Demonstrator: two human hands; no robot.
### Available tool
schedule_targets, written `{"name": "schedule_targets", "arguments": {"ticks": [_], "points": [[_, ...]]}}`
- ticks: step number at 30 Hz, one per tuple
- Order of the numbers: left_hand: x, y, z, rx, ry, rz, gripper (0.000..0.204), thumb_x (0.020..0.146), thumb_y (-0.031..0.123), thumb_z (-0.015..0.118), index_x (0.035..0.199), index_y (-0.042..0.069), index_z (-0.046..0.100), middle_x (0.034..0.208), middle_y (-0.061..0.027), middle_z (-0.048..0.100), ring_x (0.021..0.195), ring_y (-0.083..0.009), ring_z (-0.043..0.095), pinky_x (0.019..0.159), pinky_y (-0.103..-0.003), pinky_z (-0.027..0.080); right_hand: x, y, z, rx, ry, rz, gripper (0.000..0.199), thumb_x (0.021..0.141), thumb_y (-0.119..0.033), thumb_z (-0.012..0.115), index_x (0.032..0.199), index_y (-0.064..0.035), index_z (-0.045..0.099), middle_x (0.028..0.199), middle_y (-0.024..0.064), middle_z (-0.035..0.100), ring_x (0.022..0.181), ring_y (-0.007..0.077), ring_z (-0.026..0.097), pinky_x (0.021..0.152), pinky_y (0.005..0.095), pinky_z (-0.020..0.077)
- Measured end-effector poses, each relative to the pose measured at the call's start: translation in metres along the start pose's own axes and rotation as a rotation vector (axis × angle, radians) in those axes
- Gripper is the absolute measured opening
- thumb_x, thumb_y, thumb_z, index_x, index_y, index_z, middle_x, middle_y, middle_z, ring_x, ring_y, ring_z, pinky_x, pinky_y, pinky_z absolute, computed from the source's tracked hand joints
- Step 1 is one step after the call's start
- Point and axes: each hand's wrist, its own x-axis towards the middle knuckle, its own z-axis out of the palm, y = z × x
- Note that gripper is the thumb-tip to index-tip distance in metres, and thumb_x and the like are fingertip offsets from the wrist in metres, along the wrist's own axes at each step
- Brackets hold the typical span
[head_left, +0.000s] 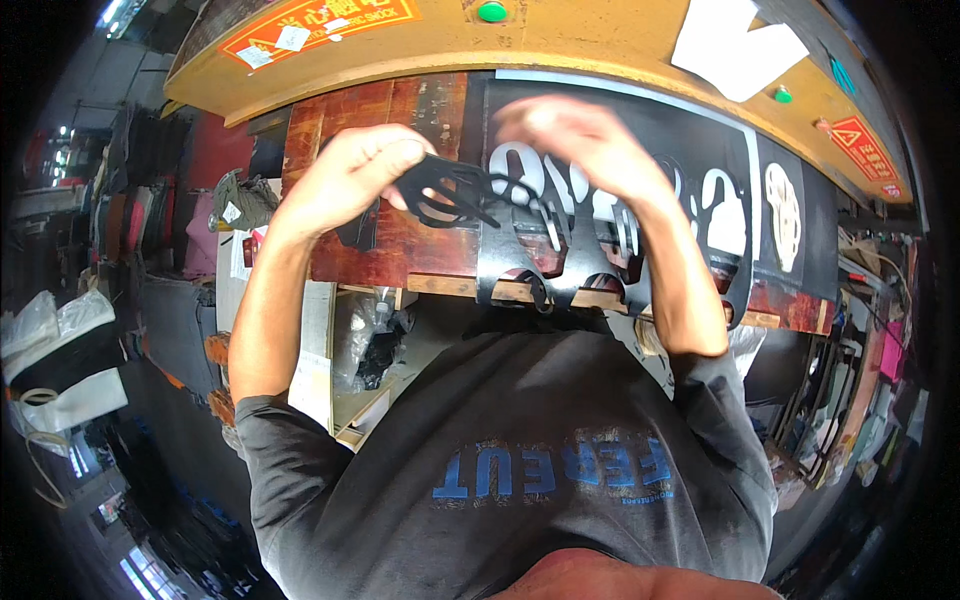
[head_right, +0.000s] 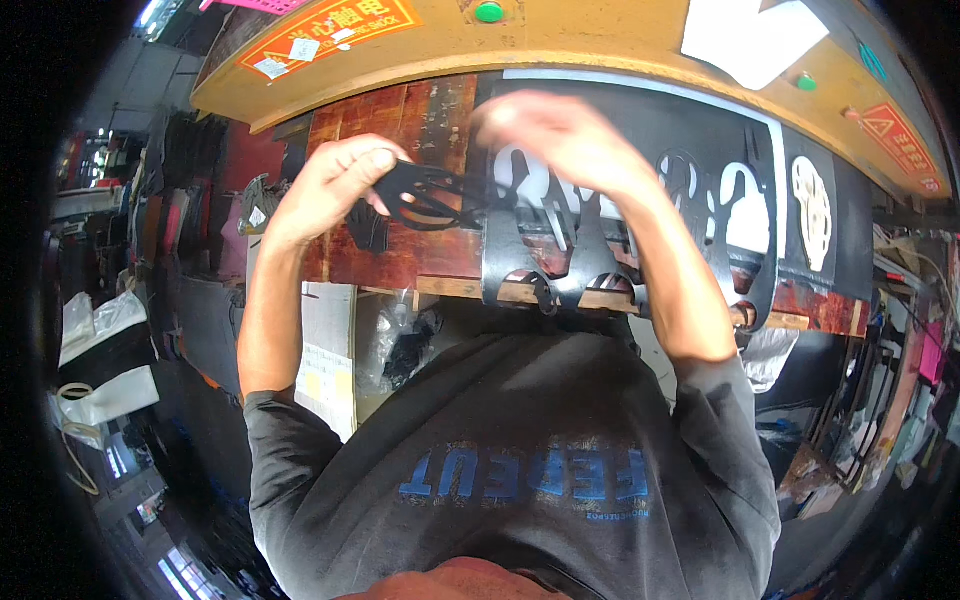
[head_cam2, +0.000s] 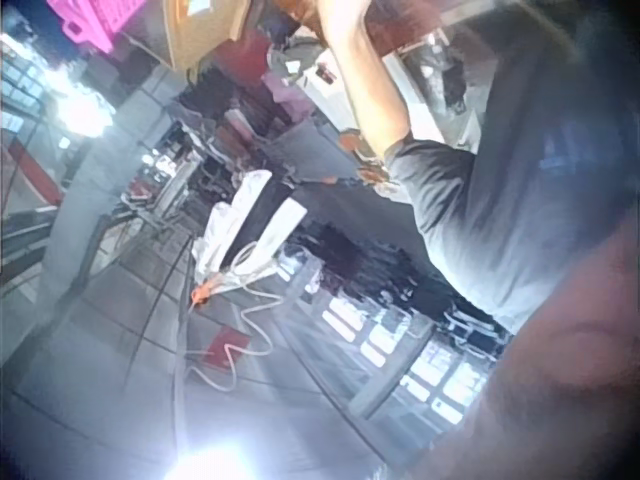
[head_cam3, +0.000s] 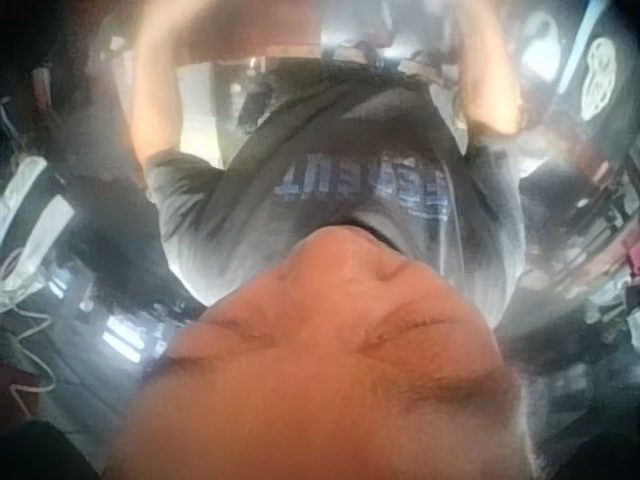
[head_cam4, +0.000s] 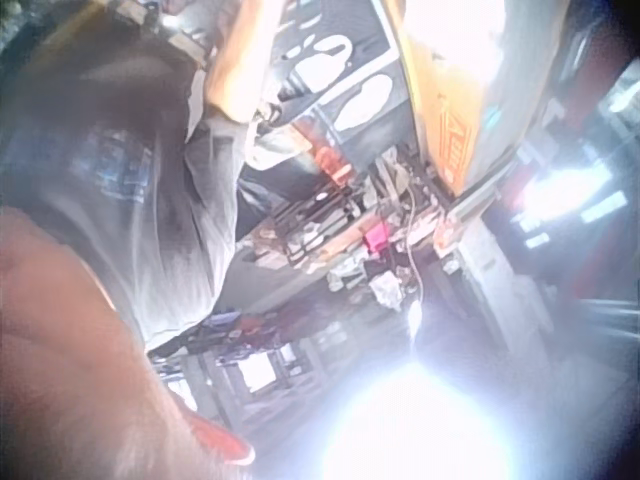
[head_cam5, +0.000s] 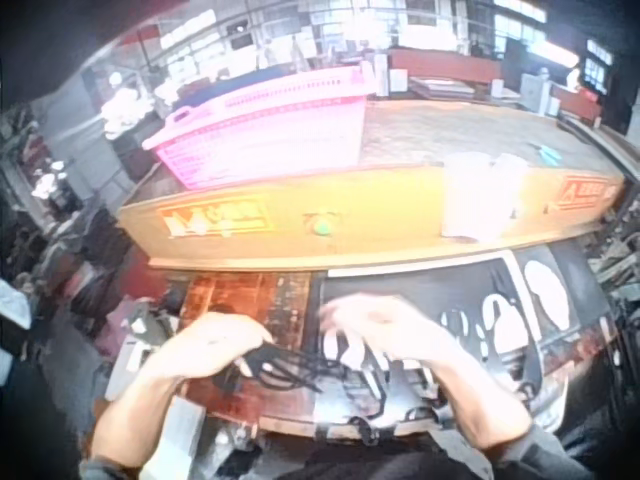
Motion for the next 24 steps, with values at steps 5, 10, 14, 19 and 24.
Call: {"name": "schedule_targets", "arguments": {"ticks": [5, 10, 14, 19, 24], "points": [[0.007, 0.009, 0.018, 0.276, -0.068, -0.057, 0.035, 0.113, 0.033, 0.058, 0.114, 0.001, 0.073, 0.090, -0.0016, 0.071, 0.070, -0.0094, 0.066, 0.064, -0.025, 0.055, 0.026, 0.009, 0.053, 0.243, -0.365, 0.428, 0.027, 0.103, -0.035, 0.076, 0.104, -0.0075, 0.075, 0.080, -0.0043, 0.066, 0.072, 0.0051, 0.056, 0.064, 0.0237, 0.0445], [0.001, 0.001, 0.011, 0.273, -0.001, -0.111, 0.038, 0.113, 0.036, 0.058, 0.112, 0.001, 0.072, 0.087, -0.0015, 0.070, 0.064, -0.0091, 0.066, 0.061, -0.025, 0.055, 0.018, 0.030, 0.077, 0.773, -0.115, 0.420, 0.023, 0.101, -0.027, 0.079, 0.110, -0.0063, 0.074, 0.091, 0.0010, 0.071, 0.080, 0.0099, 0.066, 0.068, 0.0252, 0.0534], [0.001, 0.001, 0.002, 0.261, 0.018, -0.052, 0.040, 0.113, 0.038, 0.057, 0.111, 0.001, 0.071, 0.086, -0.0014, 0.071, 0.064, -0.0090, 0.067, 0.062, -0.025, 0.057, 0.025, 0.043, 0.087, 1.170, -0.010, 0.304, 0.025, 0.102, -0.024, 0.076, 0.117, -0.0046, 0.069, 0.100, 0.0068, 0.073, 0.089, 0.0175, 0.072, 0.077, 0.0325, 0.0620], [0.011, -0.001, -0.024, 0.583, 0.206, 0.060, 0.039, 0.111, 0.038, 0.061, 0.112, 0.000, 0.068, 0.083, -0.0035, 0.065, 0.065, -0.0141, 0.069, 0.064, -0.032, 0.058, 0.040, 0.072, 0.067, 1.286, 0.195, 0.151, 0.021, 0.107, -0.024, 0.069, 0.118, -0.0065, 0.067, 0.091, 0.0016, 0.065, 0.077, 0.0128, 0.063, 0.073, 0.0315, 0.0580], [0.019, -0.011, -0.079, 1.084, 0.515, 0.477, 0.029, 0.109, 0.027, 0.063, 0.117, 0.000, 0.069, 0.103, -0.0184, 0.075, 0.092, -0.0366, 0.075, 0.080, -0.042, 0.060, 0.006, 0.116, 0.041, 0.552, 0.455, 0.347, 0.025, 0.107, -0.022, 0.070, 0.123, -0.0027, 0.071, 0.090, -0.0011, 0.065, 0.077, 0.0103, 0.060, 0.070, 0.0275, 0.0507]]}}
